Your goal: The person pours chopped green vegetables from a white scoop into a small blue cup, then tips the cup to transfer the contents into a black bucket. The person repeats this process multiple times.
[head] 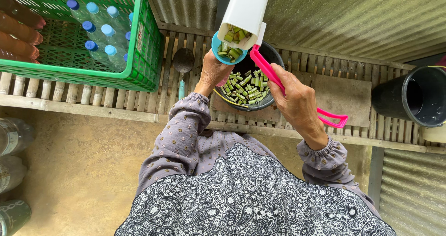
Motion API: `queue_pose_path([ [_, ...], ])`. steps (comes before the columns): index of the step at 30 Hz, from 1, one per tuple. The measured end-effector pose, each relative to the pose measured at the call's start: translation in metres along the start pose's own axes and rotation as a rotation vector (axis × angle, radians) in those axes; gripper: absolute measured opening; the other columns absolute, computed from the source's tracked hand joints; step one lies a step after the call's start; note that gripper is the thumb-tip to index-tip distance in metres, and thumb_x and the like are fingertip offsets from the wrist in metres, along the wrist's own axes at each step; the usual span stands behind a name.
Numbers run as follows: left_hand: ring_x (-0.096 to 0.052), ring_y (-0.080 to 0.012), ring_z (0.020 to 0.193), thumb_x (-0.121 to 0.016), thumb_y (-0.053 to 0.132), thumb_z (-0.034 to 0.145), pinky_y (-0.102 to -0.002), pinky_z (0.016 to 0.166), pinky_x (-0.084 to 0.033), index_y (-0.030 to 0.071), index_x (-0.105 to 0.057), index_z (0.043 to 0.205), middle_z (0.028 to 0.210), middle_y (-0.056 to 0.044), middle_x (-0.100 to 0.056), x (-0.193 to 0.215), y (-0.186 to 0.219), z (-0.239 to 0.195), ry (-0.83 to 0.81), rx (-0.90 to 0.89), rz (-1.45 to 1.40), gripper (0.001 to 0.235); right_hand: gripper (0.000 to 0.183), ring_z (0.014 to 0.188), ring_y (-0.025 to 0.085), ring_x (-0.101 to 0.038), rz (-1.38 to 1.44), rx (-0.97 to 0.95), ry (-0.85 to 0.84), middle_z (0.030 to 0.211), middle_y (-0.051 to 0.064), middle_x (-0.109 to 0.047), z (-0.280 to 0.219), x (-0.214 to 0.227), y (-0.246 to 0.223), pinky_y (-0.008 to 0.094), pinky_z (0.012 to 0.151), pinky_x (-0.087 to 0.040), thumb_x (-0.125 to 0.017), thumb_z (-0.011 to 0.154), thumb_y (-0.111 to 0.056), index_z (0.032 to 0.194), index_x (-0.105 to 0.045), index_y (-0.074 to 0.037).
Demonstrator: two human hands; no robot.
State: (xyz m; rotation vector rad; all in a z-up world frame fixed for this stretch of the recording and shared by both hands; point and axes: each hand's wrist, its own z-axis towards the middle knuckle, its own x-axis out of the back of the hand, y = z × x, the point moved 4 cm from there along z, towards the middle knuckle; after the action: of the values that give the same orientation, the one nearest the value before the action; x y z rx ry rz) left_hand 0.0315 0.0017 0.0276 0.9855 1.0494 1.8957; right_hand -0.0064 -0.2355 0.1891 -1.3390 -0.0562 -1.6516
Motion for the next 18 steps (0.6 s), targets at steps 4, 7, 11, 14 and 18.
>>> queue_pose_path([
  [4,-0.077,-0.0243,0.095,-0.082,0.021,0.087,-0.036,0.081,-0.062,0.004,-0.071,0.107,0.103,-0.012,-0.078,0.000,0.000,0.000,-0.006,0.006,-0.002,0.028,0.038,0.089,0.029,-0.077,-0.028,0.005,0.006,0.117,0.022,-0.074,-0.003,0.000,0.001,0.037,0.072,-0.063,-0.070,0.101,-0.013,0.136,-0.062,-0.002],
  [7,-0.077,-0.0247,0.096,-0.082,0.021,0.087,-0.037,0.081,-0.062,0.005,-0.072,0.107,0.103,-0.013,-0.077,0.001,-0.001,0.000,0.001,-0.010,0.015,0.028,0.038,0.088,0.028,-0.077,-0.037,0.018,0.004,0.116,0.021,-0.074,-0.004,0.000,0.003,0.036,0.071,-0.063,-0.070,0.101,-0.013,0.137,-0.062,-0.002],
  [11,-0.077,-0.0247,0.095,-0.083,0.020,0.087,-0.036,0.079,-0.062,0.005,-0.073,0.106,0.102,-0.013,-0.077,0.001,-0.004,0.000,0.007,-0.007,0.039,0.026,0.040,0.085,0.028,-0.077,-0.042,0.016,-0.003,0.114,0.020,-0.074,-0.006,-0.003,0.006,0.037,0.069,-0.064,-0.071,0.100,-0.013,0.138,-0.062,-0.003],
  [14,-0.078,-0.0236,0.094,-0.082,0.020,0.088,-0.036,0.080,-0.062,0.006,-0.074,0.107,0.101,-0.012,-0.079,0.002,-0.006,-0.001,-0.008,-0.012,-0.017,0.025,0.038,0.088,0.025,-0.077,-0.007,0.055,0.049,0.115,0.020,-0.075,-0.011,-0.004,0.007,0.033,0.071,-0.063,-0.071,0.102,-0.013,0.138,-0.062,-0.004],
  [18,-0.078,-0.0225,0.088,-0.085,0.020,0.083,-0.035,0.075,-0.062,0.004,-0.073,0.103,0.095,-0.012,-0.079,0.002,-0.008,0.001,0.000,0.006,0.016,0.028,0.041,0.065,0.011,-0.067,0.449,-0.309,-0.055,0.097,0.011,-0.076,-0.023,-0.014,0.036,0.022,0.051,-0.054,-0.066,0.101,-0.013,0.140,-0.060,-0.003],
])
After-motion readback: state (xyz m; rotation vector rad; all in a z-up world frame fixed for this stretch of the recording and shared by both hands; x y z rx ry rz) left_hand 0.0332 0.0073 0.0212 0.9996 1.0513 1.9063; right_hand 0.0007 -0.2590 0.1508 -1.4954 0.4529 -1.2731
